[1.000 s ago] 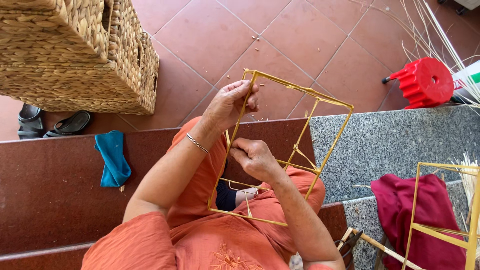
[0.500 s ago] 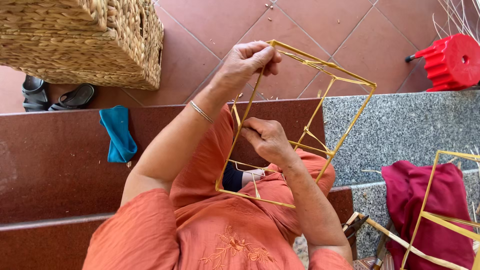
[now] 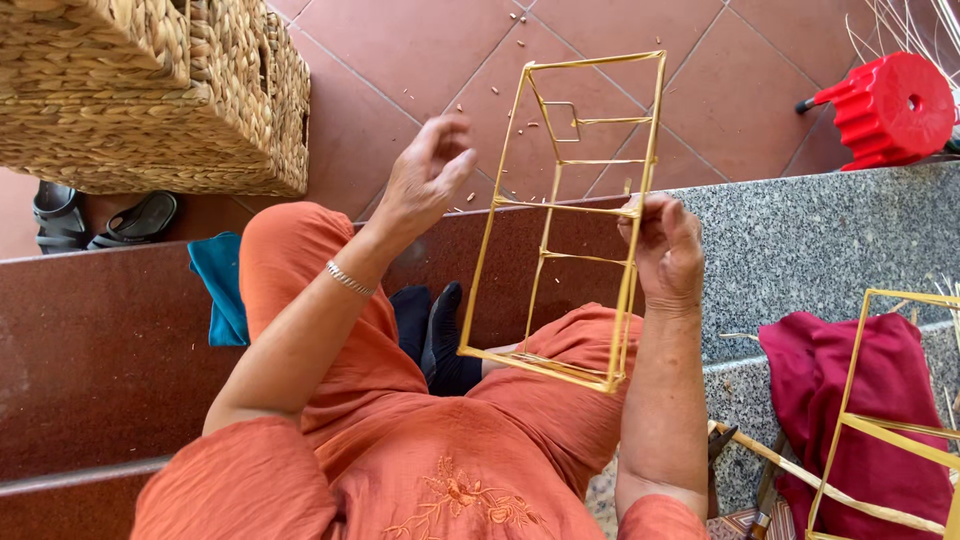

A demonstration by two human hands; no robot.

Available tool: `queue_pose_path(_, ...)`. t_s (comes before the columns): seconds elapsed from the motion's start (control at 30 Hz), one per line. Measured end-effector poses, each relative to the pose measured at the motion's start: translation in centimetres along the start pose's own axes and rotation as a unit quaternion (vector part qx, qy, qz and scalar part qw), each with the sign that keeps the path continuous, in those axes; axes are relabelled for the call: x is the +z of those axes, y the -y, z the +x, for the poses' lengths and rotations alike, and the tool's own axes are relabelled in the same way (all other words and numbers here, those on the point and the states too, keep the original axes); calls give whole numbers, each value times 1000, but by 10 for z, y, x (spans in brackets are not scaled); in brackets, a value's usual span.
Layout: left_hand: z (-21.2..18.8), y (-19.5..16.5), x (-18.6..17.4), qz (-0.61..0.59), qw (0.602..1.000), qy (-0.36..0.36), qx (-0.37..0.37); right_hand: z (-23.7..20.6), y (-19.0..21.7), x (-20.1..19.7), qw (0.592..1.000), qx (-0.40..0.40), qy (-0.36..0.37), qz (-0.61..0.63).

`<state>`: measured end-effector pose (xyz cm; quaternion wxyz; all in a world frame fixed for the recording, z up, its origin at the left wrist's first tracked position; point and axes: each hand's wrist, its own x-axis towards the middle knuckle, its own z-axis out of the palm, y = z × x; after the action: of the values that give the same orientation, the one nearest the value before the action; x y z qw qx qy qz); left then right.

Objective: The person sits cross-legged and assembles a rectangular bamboo frame by hand, inserting and securing thin bamboo strips into a pre-formed structure. The person repeatedly adjusts and tightens the joints to stabilize the frame.

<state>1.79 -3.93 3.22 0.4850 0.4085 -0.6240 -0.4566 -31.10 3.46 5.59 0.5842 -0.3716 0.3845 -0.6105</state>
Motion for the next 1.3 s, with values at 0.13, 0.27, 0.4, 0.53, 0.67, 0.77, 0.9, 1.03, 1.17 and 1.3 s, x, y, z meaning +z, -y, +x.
queue_pose_path(0.13, -37, 10, 9, -194, 947, 124, -223, 2, -19, -10, 998, -67, -1, 21)
queue_pose_path(0.27, -52, 2, 19, -455, 833, 140, -282, 6, -21, 0, 992, -69, 50, 94)
queue_pose_path(0.4, -41, -11, 21, -477, 839, 124, -229, 6, -9, 18, 999, -45, -7, 16)
queue_pose_path(0.53, -27, -22, 21, -300, 931, 111, -179, -3, -9, 32, 993, -23, -100, -64)
queue_pose_path(0.67, -28, -36, 35, -190, 971, 104, -101, 1, -24, 28, 985, -50, -158, -54)
queue_pose_path(0.77, -33, -47, 41, -220, 961, 106, -130, 6, -30, 15, 984, -114, -136, -18)
queue_pose_path(0.9, -59, -63, 35, -118, 966, 207, -101, 9, -21, -2, 971, -171, -163, 37)
queue_pose_path(1.03, -89, -78, 30, 5, 968, 231, 96, 0, -2, -11, 958, -232, -163, 42)
queue_pose_path(1.17, -87, -86, 34, 47, 972, 170, 158, -4, 3, -12, 956, -217, -191, 41)
queue_pose_path(1.3, -64, -89, 43, -52, 988, 142, -24, 7, 2, -13, 960, -148, -228, 66)
